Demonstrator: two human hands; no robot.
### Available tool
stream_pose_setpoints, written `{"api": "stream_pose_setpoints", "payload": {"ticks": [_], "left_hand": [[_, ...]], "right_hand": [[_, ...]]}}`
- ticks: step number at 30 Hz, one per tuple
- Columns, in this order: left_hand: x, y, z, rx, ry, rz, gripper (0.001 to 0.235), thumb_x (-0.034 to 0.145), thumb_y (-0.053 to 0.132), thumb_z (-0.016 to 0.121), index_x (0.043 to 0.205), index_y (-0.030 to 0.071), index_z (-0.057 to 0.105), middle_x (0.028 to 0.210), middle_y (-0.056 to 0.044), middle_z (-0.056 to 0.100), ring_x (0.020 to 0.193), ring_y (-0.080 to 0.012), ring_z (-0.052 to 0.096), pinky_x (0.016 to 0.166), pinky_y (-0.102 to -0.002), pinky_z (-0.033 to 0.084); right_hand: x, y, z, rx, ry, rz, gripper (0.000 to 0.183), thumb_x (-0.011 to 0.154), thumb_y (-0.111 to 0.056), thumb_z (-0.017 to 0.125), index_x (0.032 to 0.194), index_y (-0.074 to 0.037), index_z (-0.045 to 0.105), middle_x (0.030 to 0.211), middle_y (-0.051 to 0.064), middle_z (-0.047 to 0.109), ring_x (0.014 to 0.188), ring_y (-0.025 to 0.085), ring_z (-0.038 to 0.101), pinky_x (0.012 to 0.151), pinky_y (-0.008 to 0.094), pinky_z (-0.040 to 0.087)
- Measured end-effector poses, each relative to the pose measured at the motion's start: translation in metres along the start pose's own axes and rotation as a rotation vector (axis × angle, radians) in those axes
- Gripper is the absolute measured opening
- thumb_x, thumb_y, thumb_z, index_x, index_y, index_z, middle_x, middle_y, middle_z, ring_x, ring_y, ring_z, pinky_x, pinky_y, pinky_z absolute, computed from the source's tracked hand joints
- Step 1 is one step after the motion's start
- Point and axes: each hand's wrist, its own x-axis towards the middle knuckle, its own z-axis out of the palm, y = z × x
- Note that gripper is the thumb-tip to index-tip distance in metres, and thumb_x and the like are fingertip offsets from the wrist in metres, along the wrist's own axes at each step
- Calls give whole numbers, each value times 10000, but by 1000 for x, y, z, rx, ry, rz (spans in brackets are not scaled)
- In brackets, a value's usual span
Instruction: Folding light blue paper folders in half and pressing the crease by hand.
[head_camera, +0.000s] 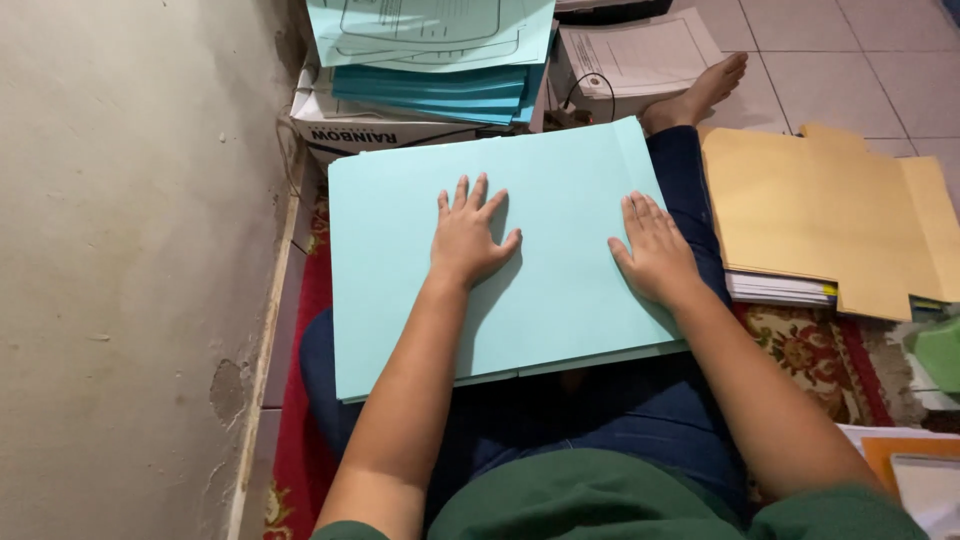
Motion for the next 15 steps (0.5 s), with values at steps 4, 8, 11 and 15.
{"api": "stream_pose_setpoints", "payload": {"ticks": [4,8,11,15], "left_hand": [[2,0,1,12,-49,27,646,880,539,570,1466,265,576,1603,-95,446,1523,-355,329,1229,-582,202],[8,-5,1,-6,-71,17,660,892,550,548,1480,250,561,1612,-94,433,1530,-351,316,1236,-583,191],[7,-8,12,-10,-39,35,622,933,509,529,1484,221,557,1601,-97,450,1517,-336,345,1234,-567,199],[9,-5,10,25,-29,0,585,974,462,484,1505,222,534,1606,-92,442,1520,-320,338,1232,-557,187]], "right_hand": [[59,7,2,17,-66,12,782,1065,-573,236,1637,-40,221,1703,201,211,1583,340,172,1292,459,96],[123,5,-7,42,-78,37,826,1054,-599,240,1635,-13,210,1708,207,179,1588,341,138,1293,465,76],[138,5,-7,53,-99,73,835,1052,-589,234,1638,5,200,1716,203,137,1591,336,117,1297,470,78],[123,4,-8,49,-48,45,809,1064,-567,246,1634,6,230,1714,198,167,1588,329,146,1289,466,94]]}}
